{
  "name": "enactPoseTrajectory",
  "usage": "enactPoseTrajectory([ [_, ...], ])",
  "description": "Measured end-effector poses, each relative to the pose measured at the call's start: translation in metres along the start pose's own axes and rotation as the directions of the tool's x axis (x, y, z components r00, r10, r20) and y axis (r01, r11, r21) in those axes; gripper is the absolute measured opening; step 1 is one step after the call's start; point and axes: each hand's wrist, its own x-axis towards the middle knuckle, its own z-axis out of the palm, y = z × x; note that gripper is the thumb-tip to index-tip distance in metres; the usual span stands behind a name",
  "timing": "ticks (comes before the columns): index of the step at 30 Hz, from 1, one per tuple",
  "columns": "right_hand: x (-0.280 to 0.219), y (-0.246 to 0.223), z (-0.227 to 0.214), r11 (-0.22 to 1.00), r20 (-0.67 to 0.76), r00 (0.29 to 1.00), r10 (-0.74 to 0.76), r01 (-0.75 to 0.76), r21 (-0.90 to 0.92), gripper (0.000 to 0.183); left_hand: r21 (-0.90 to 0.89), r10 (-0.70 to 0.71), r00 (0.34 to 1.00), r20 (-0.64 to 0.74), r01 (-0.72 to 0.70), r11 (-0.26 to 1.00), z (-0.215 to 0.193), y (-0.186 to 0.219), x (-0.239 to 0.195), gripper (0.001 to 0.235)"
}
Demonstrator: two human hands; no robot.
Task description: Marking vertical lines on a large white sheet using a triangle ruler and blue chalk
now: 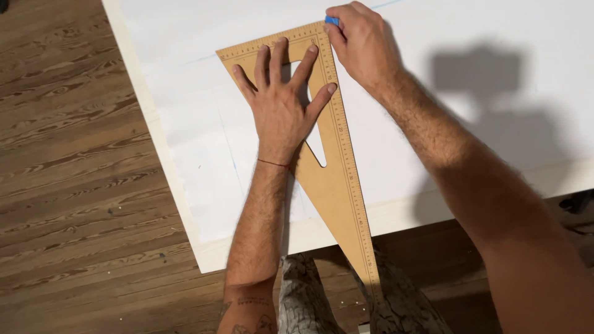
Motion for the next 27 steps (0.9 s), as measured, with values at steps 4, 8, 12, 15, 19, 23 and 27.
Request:
enactPoseTrajectory([
  [4, 0.004, -0.005, -0.006, 0.996, 0.136, 0.989, 0.065, -0.055, -0.077, 0.013, -0.010, -0.010, 1.000, 0.015, 0.010, 1.000, 0.001, 0.000, 0.000, 0.063],
  [8, -0.013, -0.012, -0.012, 0.994, 0.151, 0.983, 0.102, -0.094, -0.061, 0.022, -0.014, 0.006, 1.000, 0.005, -0.006, 1.000, 0.004, -0.002, -0.001, 0.063],
  [12, -0.068, -0.044, -0.042, 0.999, 0.171, 0.985, -0.021, 0.028, -0.036, 0.015, -0.014, -0.003, 1.000, 0.015, 0.003, 1.000, 0.003, -0.002, 0.002, 0.064],
  [15, -0.136, -0.083, -0.067, 0.998, 0.228, 0.972, 0.050, -0.038, -0.058, 0.013, -0.014, -0.009, 1.000, 0.026, 0.009, 1.000, 0.002, -0.001, 0.001, 0.064],
  [19, -0.228, -0.126, -0.096, 0.980, 0.222, 0.970, 0.096, -0.131, 0.150, 0.020, -0.031, -0.018, 1.000, 0.007, 0.018, 0.999, 0.002, 0.000, 0.001, 0.064],
  [23, -0.289, -0.135, -0.113, 0.951, 0.316, 0.929, 0.191, -0.255, 0.176, 0.026, -0.036, -0.016, 1.000, -0.005, 0.015, 0.999, 0.004, -0.001, 0.000, 0.063],
  [27, -0.315, -0.131, -0.132, 0.711, 0.412, 0.738, 0.534, -0.656, 0.254, 0.038, -0.077, 0.022, 1.000, -0.006, -0.022, 0.997, 0.002, -0.006, -0.002, 0.065],
])
